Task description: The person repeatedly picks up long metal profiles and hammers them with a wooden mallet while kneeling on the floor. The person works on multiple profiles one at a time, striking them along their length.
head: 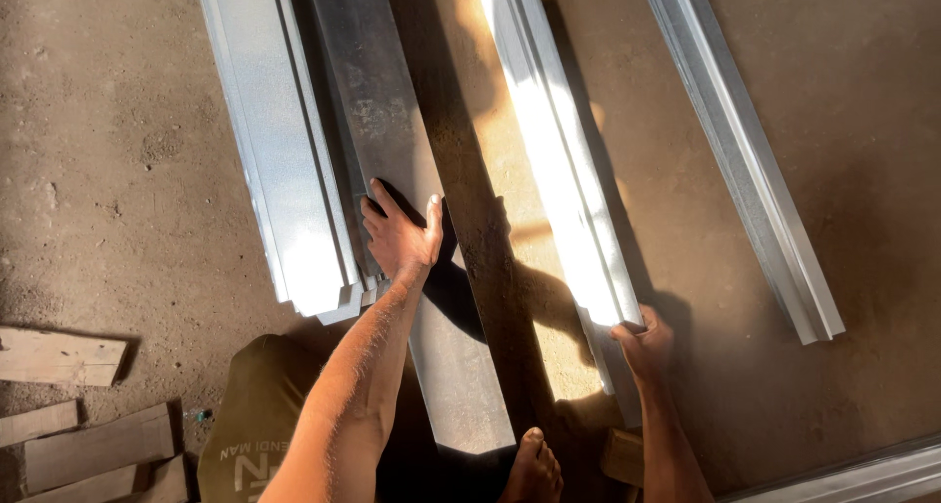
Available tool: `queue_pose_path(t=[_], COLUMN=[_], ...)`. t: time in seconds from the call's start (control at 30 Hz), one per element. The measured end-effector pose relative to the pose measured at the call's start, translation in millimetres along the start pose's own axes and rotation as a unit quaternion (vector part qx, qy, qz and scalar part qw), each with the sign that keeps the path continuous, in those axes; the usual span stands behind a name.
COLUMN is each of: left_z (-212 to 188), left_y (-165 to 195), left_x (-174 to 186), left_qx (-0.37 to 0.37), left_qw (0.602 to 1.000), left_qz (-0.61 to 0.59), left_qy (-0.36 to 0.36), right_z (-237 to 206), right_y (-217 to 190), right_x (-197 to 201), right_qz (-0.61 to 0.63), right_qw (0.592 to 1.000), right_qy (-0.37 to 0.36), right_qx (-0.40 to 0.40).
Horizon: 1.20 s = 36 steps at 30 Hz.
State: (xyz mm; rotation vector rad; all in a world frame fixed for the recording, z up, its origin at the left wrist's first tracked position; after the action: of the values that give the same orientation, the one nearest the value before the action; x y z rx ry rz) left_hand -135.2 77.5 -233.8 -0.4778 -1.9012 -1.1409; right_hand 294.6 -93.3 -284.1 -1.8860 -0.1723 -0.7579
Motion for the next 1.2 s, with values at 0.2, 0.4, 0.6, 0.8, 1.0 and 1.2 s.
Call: queue_pose_path(t=[0.2, 0.4, 0.6, 0.8, 1.0, 1.2], left_z=[-2.1, -3.2, -5.3, -8.3, -14.5, -21.8], left_y=[1.9, 5.0, 2.6, 5.2, 7.7, 8.7], left_x=[0.0, -0.9, -2.7, -0.6, 1.6, -7.1], left_qx=[0.003, 0.001, -0.001, -0.015, -0.021, -0.058], left_qw=[1.000, 1.000, 1.000, 1.000, 1.000, 0.998], left_qz=[0.000, 0.009, 0.019, 0.003, -0.004, -0.006], left_qy=[0.001, 0.004, 0.006, 0.011, 0.008, 0.017], right_z=[13.1, 7.9, 12.6, -1.3, -23.3, -19.6], right_y=[2.9, 4.5, 7.5, 3.9, -12.8, 5.9], right_x=[-10.1, -11.2, -11.0, -2.8, -3.2, 11.4], right_qz=[0.079, 0.138, 0.146, -0.109, -0.225, -0.129], right_qw=[0.996, 0.988, 0.986, 0.994, 0.963, 0.986], right_qy=[-0.041, -0.064, -0.079, -0.010, 0.108, 0.098], right_qx=[-0.020, -0.033, -0.018, -0.031, 0.103, 0.036])
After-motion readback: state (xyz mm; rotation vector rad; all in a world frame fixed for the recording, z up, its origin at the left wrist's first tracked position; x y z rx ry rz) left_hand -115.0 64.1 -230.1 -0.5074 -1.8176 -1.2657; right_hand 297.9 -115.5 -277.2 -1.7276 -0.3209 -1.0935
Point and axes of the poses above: each hand's wrist, its own z-axis towards the middle knuckle, its own x-axis out of the back of the hand, y = z × x, the point moved 6 cm from there along z, towards the middle knuckle, and after that the axes turned 9 degrees about -z, right-handed, at the moved point
